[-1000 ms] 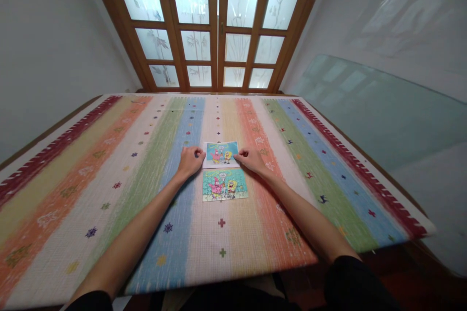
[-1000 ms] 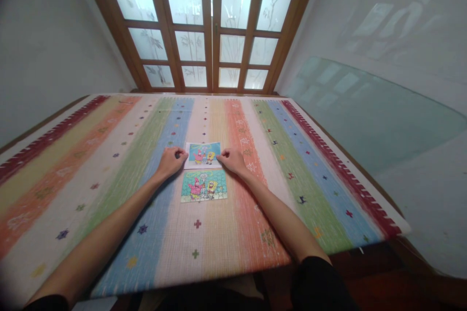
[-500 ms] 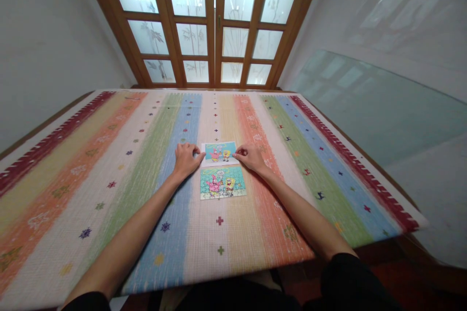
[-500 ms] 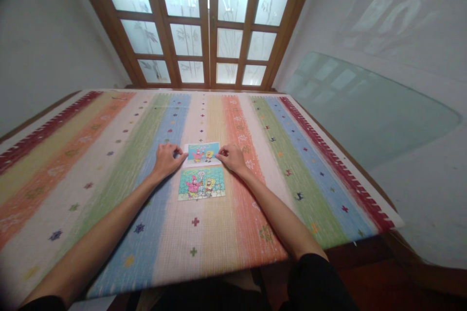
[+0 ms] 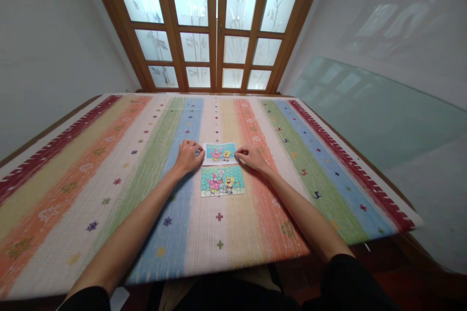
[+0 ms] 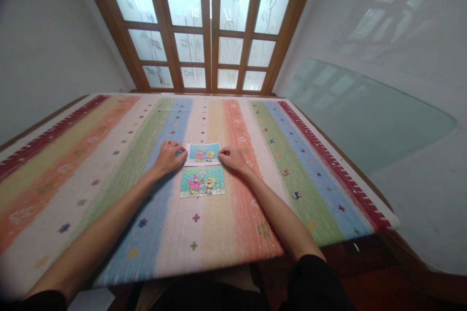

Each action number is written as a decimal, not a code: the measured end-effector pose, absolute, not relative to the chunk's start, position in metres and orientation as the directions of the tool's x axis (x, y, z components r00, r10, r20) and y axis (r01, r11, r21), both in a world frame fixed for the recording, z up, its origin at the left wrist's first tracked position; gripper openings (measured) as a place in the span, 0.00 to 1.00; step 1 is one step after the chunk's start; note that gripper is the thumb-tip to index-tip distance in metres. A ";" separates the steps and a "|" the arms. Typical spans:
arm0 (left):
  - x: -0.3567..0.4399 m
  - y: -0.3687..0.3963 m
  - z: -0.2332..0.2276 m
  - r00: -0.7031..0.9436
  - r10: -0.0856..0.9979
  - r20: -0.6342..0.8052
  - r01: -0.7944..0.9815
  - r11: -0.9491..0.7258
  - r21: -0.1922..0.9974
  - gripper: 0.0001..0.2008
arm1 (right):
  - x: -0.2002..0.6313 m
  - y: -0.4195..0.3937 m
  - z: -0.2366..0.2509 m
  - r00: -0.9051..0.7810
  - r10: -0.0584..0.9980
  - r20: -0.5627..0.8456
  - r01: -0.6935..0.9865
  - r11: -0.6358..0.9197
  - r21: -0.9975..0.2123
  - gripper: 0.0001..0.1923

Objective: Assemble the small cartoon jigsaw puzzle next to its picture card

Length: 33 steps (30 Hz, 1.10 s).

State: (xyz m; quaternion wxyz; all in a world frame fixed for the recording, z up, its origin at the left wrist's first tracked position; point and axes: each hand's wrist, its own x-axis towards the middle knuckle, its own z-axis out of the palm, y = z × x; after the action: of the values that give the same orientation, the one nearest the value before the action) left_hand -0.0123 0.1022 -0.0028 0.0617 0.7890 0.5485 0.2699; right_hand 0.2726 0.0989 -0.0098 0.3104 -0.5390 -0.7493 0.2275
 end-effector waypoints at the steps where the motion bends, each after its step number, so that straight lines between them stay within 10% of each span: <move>1: -0.015 0.101 0.001 0.254 0.896 0.364 0.830 -0.395 0.394 0.10 | 0.275 0.097 -0.008 -0.227 0.948 0.221 0.657 0.317 -0.684 0.08; 10: -0.042 0.059 0.025 0.452 0.813 0.367 0.688 -0.580 0.437 0.14 | 0.308 0.060 -0.008 -0.402 0.852 0.335 0.525 0.514 -0.678 0.12; 20: -0.047 0.016 0.002 0.582 0.782 0.223 0.635 -0.608 0.477 0.31 | 0.312 0.025 -0.013 -0.552 0.807 0.210 0.567 0.548 -0.615 0.50; 33: -0.052 0.018 -0.009 0.589 0.786 0.188 0.652 -0.600 0.464 0.41 | 0.312 0.024 -0.013 -0.594 0.781 0.190 0.600 0.588 -0.543 0.54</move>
State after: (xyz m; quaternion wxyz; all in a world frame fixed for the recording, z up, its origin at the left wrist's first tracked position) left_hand -0.0525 0.0178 -0.0089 0.1757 0.8740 0.4112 0.1903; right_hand 0.3123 0.0243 -0.0129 0.2096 -0.3986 -0.8661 0.2168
